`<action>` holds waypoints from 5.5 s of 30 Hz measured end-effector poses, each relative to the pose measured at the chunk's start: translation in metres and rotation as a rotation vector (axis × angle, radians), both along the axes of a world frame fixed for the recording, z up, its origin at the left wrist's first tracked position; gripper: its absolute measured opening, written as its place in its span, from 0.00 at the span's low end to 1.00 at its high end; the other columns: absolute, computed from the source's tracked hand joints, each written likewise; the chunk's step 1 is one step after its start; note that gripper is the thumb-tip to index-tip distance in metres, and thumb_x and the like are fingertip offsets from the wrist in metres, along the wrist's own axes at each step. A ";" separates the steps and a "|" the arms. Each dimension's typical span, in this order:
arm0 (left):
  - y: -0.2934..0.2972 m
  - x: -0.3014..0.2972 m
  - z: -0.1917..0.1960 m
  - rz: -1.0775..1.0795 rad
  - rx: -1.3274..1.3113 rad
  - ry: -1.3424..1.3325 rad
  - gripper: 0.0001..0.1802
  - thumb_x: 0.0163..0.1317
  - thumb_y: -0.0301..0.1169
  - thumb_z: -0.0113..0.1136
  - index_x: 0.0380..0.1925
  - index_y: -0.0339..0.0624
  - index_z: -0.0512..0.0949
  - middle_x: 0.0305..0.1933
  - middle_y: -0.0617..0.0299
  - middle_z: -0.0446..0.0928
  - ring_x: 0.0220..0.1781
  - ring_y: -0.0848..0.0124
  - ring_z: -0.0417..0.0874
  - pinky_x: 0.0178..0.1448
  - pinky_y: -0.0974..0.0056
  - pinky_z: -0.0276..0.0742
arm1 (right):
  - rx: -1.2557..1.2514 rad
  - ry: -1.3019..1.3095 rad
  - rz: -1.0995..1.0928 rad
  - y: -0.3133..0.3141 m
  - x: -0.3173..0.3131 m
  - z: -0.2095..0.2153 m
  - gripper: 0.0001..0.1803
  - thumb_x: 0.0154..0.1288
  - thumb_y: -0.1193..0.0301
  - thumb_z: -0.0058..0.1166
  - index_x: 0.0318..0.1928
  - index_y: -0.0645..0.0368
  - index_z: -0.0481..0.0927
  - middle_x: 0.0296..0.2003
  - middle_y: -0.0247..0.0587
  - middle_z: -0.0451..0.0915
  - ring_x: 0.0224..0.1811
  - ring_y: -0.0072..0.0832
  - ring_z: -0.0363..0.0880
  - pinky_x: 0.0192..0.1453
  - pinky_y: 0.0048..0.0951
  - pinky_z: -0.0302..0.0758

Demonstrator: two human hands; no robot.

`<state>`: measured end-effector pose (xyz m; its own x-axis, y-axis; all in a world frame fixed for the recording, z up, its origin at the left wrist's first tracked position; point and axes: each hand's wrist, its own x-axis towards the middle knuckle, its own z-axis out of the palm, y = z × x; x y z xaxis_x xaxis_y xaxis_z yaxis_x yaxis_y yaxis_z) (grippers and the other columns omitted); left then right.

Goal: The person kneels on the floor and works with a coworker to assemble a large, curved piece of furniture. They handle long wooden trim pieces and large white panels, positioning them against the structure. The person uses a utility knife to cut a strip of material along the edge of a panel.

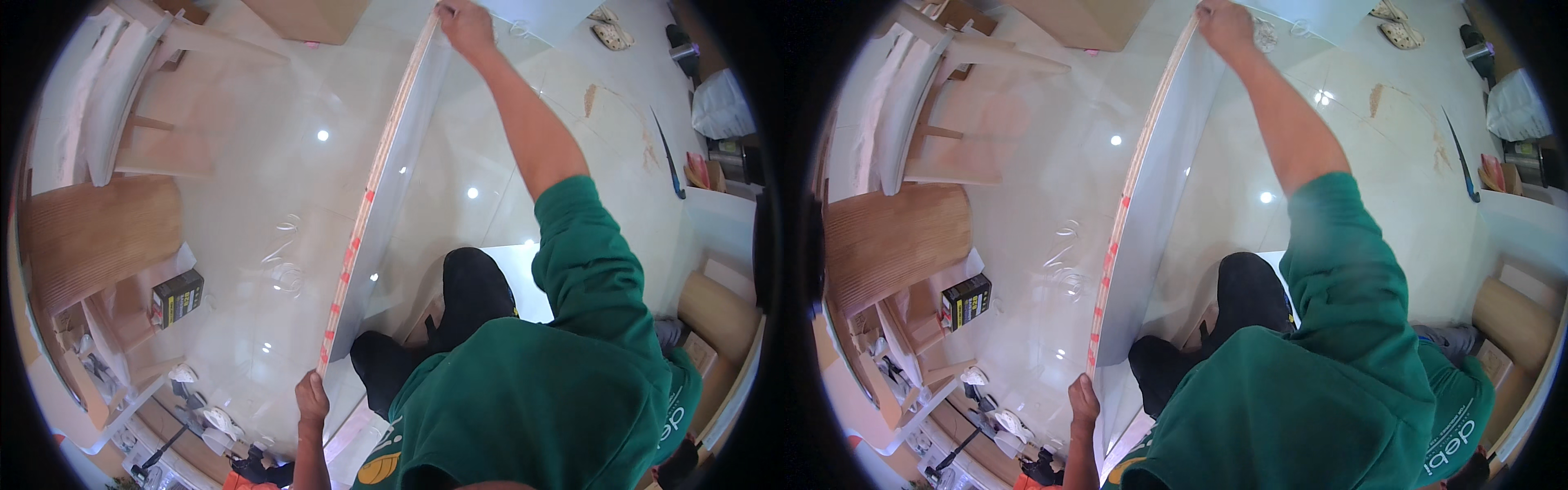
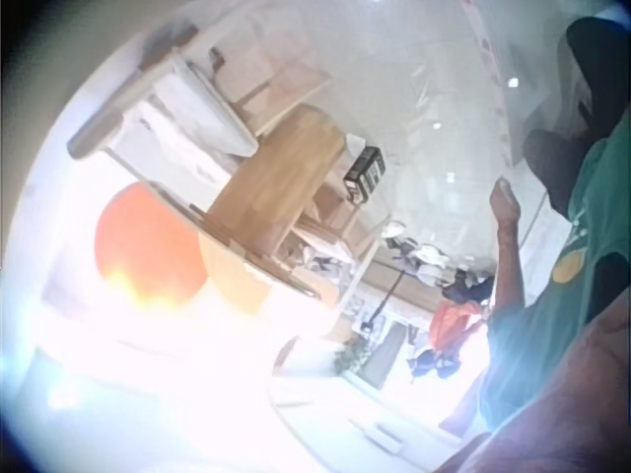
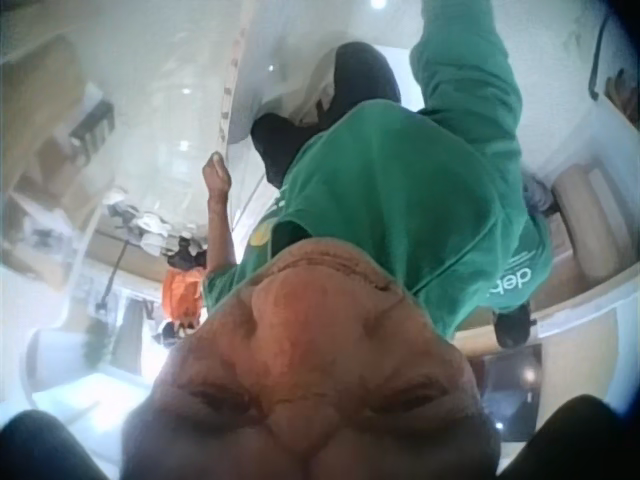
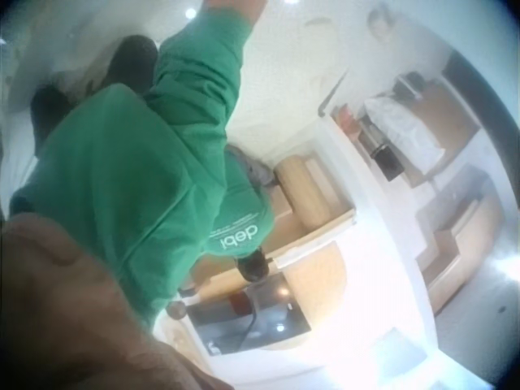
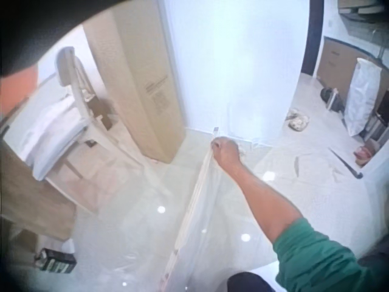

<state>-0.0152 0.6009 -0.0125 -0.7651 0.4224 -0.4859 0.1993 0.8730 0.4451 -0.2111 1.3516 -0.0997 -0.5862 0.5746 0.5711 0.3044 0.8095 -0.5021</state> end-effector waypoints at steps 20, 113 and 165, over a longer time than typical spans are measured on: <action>0.002 -0.007 -0.003 0.049 -0.056 0.032 0.31 0.79 0.43 0.33 0.32 0.30 0.79 0.26 0.36 0.76 0.30 0.35 0.78 0.34 0.42 0.69 | -0.258 0.223 0.014 -0.198 0.070 0.013 0.04 0.61 0.74 0.61 0.36 0.57 0.87 0.36 0.45 0.85 0.38 0.44 0.85 0.43 0.39 0.81; -0.015 -0.036 -0.007 0.328 0.143 -0.163 0.33 0.77 0.49 0.42 0.20 0.28 0.69 0.20 0.58 0.68 0.28 0.67 0.65 0.37 0.56 0.67 | -0.234 0.136 0.124 -0.475 0.157 0.013 0.07 0.64 0.75 0.56 0.39 0.55 0.86 0.33 0.45 0.81 0.36 0.44 0.82 0.40 0.43 0.80; -0.169 0.023 -0.020 0.337 0.147 -0.142 0.32 0.77 0.44 0.45 0.15 0.32 0.68 0.15 0.66 0.63 0.21 0.74 0.61 0.29 0.59 0.59 | -0.391 0.199 0.150 -0.701 0.258 0.032 0.07 0.57 0.79 0.58 0.37 0.60 0.84 0.33 0.48 0.81 0.37 0.45 0.82 0.40 0.43 0.79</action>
